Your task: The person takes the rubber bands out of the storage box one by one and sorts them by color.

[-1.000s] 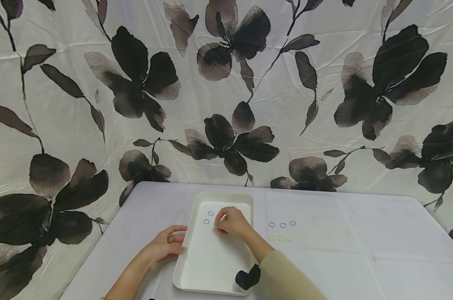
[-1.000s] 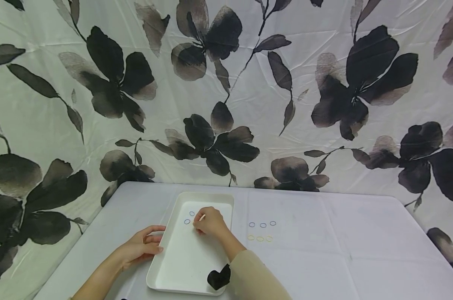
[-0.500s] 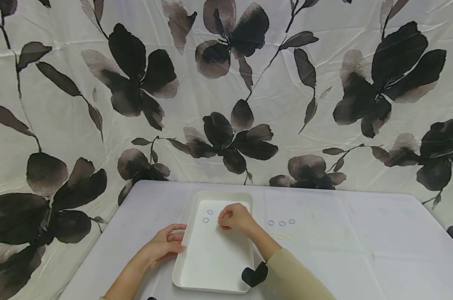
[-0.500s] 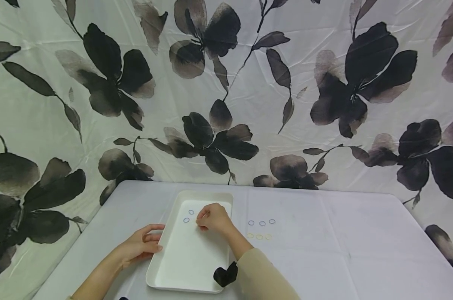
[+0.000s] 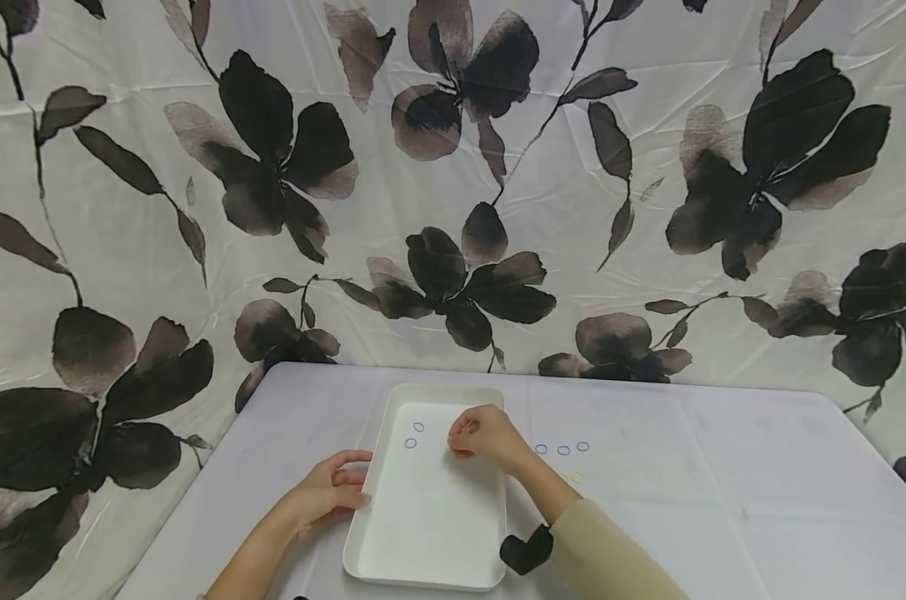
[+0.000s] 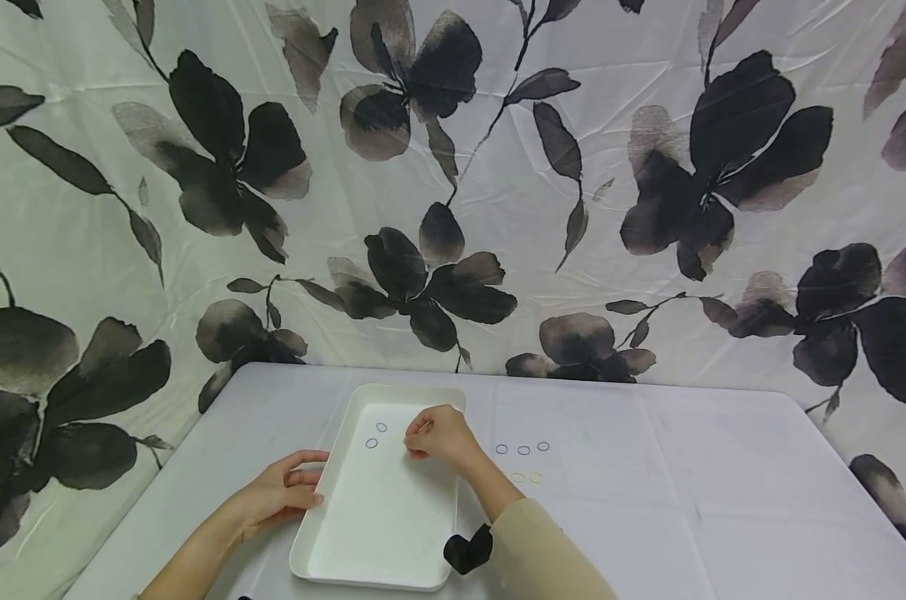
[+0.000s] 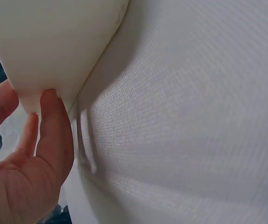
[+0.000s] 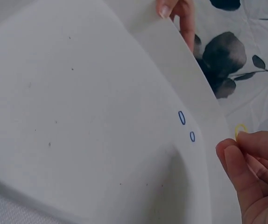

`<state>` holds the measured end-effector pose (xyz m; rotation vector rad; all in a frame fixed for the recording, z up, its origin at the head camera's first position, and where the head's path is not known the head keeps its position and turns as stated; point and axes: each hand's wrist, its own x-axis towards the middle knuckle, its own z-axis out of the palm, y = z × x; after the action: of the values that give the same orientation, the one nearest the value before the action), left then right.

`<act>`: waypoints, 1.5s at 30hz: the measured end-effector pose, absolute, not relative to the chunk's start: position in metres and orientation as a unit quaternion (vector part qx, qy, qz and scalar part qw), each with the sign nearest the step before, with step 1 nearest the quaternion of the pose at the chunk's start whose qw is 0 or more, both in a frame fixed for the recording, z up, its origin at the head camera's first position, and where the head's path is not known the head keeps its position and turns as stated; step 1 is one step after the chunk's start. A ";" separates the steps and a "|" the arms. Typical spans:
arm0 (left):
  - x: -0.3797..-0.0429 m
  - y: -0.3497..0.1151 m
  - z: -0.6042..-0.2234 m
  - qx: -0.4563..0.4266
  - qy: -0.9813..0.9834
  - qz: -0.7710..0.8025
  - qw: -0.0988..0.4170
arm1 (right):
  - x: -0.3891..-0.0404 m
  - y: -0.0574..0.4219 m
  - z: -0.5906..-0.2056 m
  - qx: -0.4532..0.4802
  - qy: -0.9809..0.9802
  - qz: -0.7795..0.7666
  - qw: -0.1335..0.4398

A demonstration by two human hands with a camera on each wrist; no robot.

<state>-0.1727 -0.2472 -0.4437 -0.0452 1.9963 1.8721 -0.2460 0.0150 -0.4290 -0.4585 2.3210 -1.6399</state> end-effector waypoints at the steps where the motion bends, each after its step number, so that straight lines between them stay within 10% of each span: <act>1: -0.173 -0.247 -0.443 -0.017 0.715 0.670 0.200 | -0.246 0.016 -0.429 -0.157 0.799 -0.566 0.131; 45: -0.172 -0.246 -0.442 -0.015 0.723 0.662 0.200 | -0.241 0.079 -0.424 -0.133 0.757 -0.618 0.163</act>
<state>-0.1718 -0.2463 -0.4422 -0.0417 2.0200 1.8494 -0.2406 0.0793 -0.4238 -0.3794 2.1600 -1.7643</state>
